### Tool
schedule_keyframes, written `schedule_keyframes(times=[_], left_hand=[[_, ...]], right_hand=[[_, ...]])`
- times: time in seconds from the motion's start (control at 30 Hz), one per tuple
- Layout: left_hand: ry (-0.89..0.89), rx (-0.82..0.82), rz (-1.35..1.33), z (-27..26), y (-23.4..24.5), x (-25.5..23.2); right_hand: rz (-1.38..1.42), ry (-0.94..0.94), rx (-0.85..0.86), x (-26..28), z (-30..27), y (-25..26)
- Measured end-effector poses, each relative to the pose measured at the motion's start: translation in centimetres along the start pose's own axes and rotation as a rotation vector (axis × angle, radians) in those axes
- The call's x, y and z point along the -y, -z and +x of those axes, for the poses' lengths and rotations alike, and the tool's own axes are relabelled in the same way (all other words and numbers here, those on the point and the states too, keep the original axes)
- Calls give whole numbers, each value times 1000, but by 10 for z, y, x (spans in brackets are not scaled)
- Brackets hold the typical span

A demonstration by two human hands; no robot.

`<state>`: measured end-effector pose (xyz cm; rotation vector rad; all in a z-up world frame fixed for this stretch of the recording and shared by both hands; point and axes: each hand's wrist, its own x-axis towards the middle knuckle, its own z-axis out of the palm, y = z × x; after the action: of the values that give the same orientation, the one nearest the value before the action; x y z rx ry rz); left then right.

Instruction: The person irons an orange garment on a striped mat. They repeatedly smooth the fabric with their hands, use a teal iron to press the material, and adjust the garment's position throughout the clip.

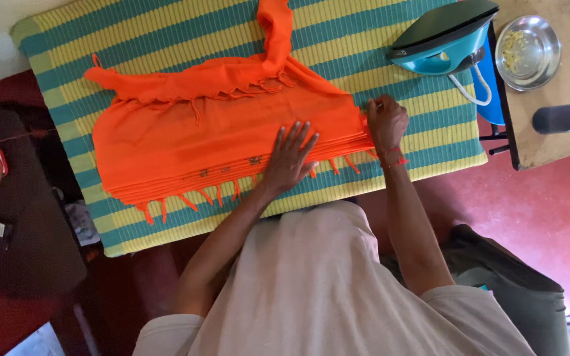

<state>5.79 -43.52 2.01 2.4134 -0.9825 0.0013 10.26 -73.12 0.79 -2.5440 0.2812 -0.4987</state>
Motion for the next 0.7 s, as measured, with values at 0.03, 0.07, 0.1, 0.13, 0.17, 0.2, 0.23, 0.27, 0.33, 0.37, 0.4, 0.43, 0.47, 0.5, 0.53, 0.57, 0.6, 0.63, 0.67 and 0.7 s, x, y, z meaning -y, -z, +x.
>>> schedule_keyframes(times=[0.03,0.07,0.1,0.13,0.17,0.2,0.23,0.27,0.33,0.37,0.4,0.43,0.47,0.5,0.53,0.57,0.6,0.63,0.67,0.7], left_hand=[[28,-21,-15,3,-5,-1],[56,-42,-29,7,-10,-1],[84,-67,-41,14,-16,0],[101,-64,-29,23,-21,2],[118,-60,-21,35,-29,2],[134,-56,-13,46,-36,2],[119,-63,-12,60,-43,1],[105,-70,-11,73,-49,-1],[77,-62,-18,91,-56,-12],[63,-46,-27,97,-58,-18],[50,-30,-36,101,-59,-22],[62,-29,-16,101,-58,-27],[75,-27,5,99,-57,-34],[85,-25,24,99,-56,-40],[84,-21,44,100,-54,-42],[85,-18,63,100,-53,-44],[86,-14,82,100,-53,-47],[93,-15,79,100,-52,-48],[99,-16,76,99,-51,-48],[109,-20,76,100,-51,-48]], right_hand=[[32,21,4,2,-4,5],[69,24,39,5,-10,12],[108,29,71,10,-14,19],[147,34,103,15,-19,25],[181,67,82,21,-25,32],[215,100,61,26,-32,39],[248,136,38,29,-36,44],[247,127,51,30,-39,50],[247,113,79,26,-42,56],[261,89,78,20,-42,58],[275,66,77,11,-41,60],[287,40,76,0,-41,63],[271,31,35,-12,-41,66],[252,21,-7,-26,-41,70],[234,12,-49,-41,-40,74],[217,-25,-69,-56,-37,80],[201,-61,-89,-70,-35,85],[187,-94,-104,-81,-32,89],[192,-89,-105,-89,-30,95],[202,-79,-106,-96,-23,99]])
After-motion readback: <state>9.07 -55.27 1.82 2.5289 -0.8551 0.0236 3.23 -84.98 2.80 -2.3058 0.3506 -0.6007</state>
